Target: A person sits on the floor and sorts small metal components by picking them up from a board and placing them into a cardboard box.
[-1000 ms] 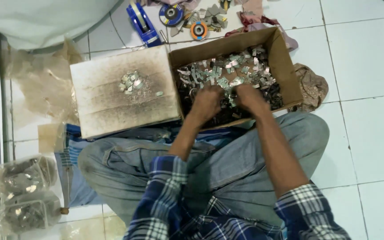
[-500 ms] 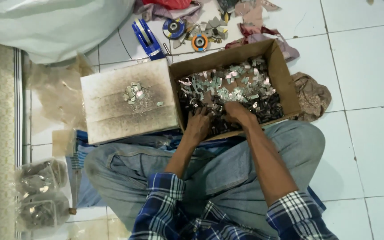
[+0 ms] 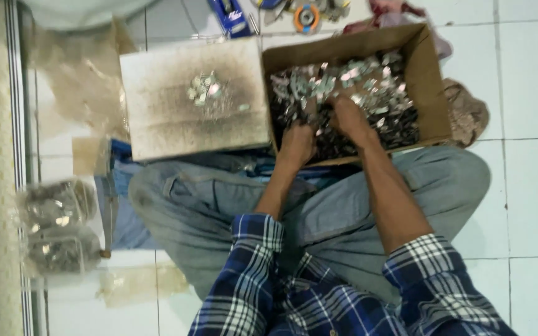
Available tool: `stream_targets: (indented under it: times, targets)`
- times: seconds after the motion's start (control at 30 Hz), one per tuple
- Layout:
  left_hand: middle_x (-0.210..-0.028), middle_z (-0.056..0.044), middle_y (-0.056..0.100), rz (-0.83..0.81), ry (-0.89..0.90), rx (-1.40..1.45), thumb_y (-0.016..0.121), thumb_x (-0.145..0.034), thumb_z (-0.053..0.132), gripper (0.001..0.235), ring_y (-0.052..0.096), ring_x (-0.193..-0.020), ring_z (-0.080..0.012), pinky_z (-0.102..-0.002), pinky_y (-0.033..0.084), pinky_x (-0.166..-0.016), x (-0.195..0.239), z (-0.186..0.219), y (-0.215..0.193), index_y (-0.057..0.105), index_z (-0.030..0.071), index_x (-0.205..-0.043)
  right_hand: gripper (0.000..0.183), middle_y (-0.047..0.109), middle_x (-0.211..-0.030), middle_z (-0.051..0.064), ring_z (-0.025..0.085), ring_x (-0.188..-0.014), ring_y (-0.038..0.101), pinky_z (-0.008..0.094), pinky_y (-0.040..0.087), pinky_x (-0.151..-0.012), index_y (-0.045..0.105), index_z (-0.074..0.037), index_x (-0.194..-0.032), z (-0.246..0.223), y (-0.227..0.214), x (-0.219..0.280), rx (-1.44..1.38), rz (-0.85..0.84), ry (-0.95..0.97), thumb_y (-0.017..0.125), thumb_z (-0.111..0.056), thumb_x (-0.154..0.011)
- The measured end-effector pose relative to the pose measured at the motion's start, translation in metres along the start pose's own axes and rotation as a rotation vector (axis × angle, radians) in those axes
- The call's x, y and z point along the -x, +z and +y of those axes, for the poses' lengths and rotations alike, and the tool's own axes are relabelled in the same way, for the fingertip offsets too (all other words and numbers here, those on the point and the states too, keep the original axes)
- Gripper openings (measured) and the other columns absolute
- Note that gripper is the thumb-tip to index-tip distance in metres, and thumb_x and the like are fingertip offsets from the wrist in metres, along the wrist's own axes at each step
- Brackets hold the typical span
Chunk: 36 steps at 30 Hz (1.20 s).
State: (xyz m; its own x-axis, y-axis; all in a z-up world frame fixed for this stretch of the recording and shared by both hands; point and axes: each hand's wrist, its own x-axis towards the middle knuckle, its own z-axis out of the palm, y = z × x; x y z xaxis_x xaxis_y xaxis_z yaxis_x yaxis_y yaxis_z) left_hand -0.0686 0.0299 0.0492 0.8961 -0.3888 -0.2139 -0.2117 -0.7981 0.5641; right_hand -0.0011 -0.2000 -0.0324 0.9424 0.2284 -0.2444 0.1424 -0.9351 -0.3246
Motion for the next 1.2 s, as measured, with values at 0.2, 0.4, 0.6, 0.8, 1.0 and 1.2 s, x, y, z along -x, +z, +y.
stream_targets:
  times: [0.2, 0.4, 0.6, 0.8, 1.0, 1.2]
  targets:
    - [-0.103, -0.022, 0.067, 0.023, -0.063, 0.140, 0.072, -0.073, 0.018, 0.036, 0.073, -0.092, -0.0438, -0.051, 0.062, -0.079, -0.006, -0.003, -0.006, 0.076, 0.013, -0.109, 0.035, 0.064, -0.111, 0.046, 0.061, -0.103, 0.063, 0.066, 0.056, -0.082, 0.064, 0.018, -0.122, -0.099, -0.076, 0.054, -0.110, -0.055, -0.037, 0.053, 0.002, -0.092]
    - [-0.101, -0.025, 0.069, 0.022, -0.086, 0.279, 0.073, -0.074, 0.006, 0.037, 0.073, -0.094, -0.0459, -0.050, 0.063, -0.080, 0.007, 0.006, -0.030, 0.072, 0.003, -0.111, 0.019, 0.072, -0.097, 0.027, 0.045, -0.094, 0.073, 0.054, 0.061, -0.071, 0.065, 0.006, -0.108, -0.114, -0.094, 0.044, 0.003, -0.007, 0.062, 0.057, -0.008, -0.098]
    - [-0.100, -0.031, 0.067, 0.191, -0.117, 0.361, 0.060, -0.076, -0.001, 0.039, 0.070, -0.099, -0.0496, -0.055, 0.060, -0.082, 0.015, 0.010, -0.034, 0.065, -0.003, -0.115, 0.025, 0.073, -0.096, 0.024, 0.045, -0.092, 0.072, 0.050, 0.060, -0.066, 0.064, 0.006, -0.109, -0.021, 0.015, -0.008, -0.005, -0.074, 0.088, 0.057, -0.016, -0.099]
    - [-0.108, -0.029, 0.064, 0.235, -0.063, 0.304, 0.064, -0.075, -0.003, 0.044, 0.066, -0.105, -0.0495, -0.054, 0.060, -0.086, 0.013, 0.005, -0.028, 0.062, -0.007, -0.119, 0.029, 0.070, -0.102, 0.032, 0.051, -0.102, 0.066, 0.059, 0.057, -0.074, 0.069, 0.009, -0.104, -0.113, -0.073, 0.027, 0.050, -0.066, -0.094, 0.063, -0.019, -0.101]
    - [-0.112, -0.023, 0.067, 0.237, -0.097, 0.245, 0.077, -0.072, 0.006, 0.052, 0.068, -0.108, -0.0452, -0.051, 0.063, -0.086, -0.003, -0.011, -0.002, 0.065, 0.000, -0.122, 0.020, 0.071, -0.090, 0.025, 0.046, -0.088, 0.073, 0.052, 0.061, -0.064, 0.074, 0.000, -0.112, -0.062, -0.047, 0.006, -0.020, 0.070, -0.033, 0.060, -0.005, -0.099]
    - [-0.123, -0.027, 0.061, 0.204, -0.085, 0.257, 0.075, -0.077, 0.009, 0.055, 0.060, -0.117, -0.0488, -0.055, 0.060, -0.090, 0.010, -0.001, -0.018, 0.061, -0.003, -0.129, 0.029, 0.075, -0.097, 0.022, 0.045, -0.102, 0.072, 0.059, 0.061, -0.076, 0.078, -0.010, -0.113, -0.075, -0.058, 0.032, -0.014, -0.199, 0.159, 0.067, -0.016, -0.086]
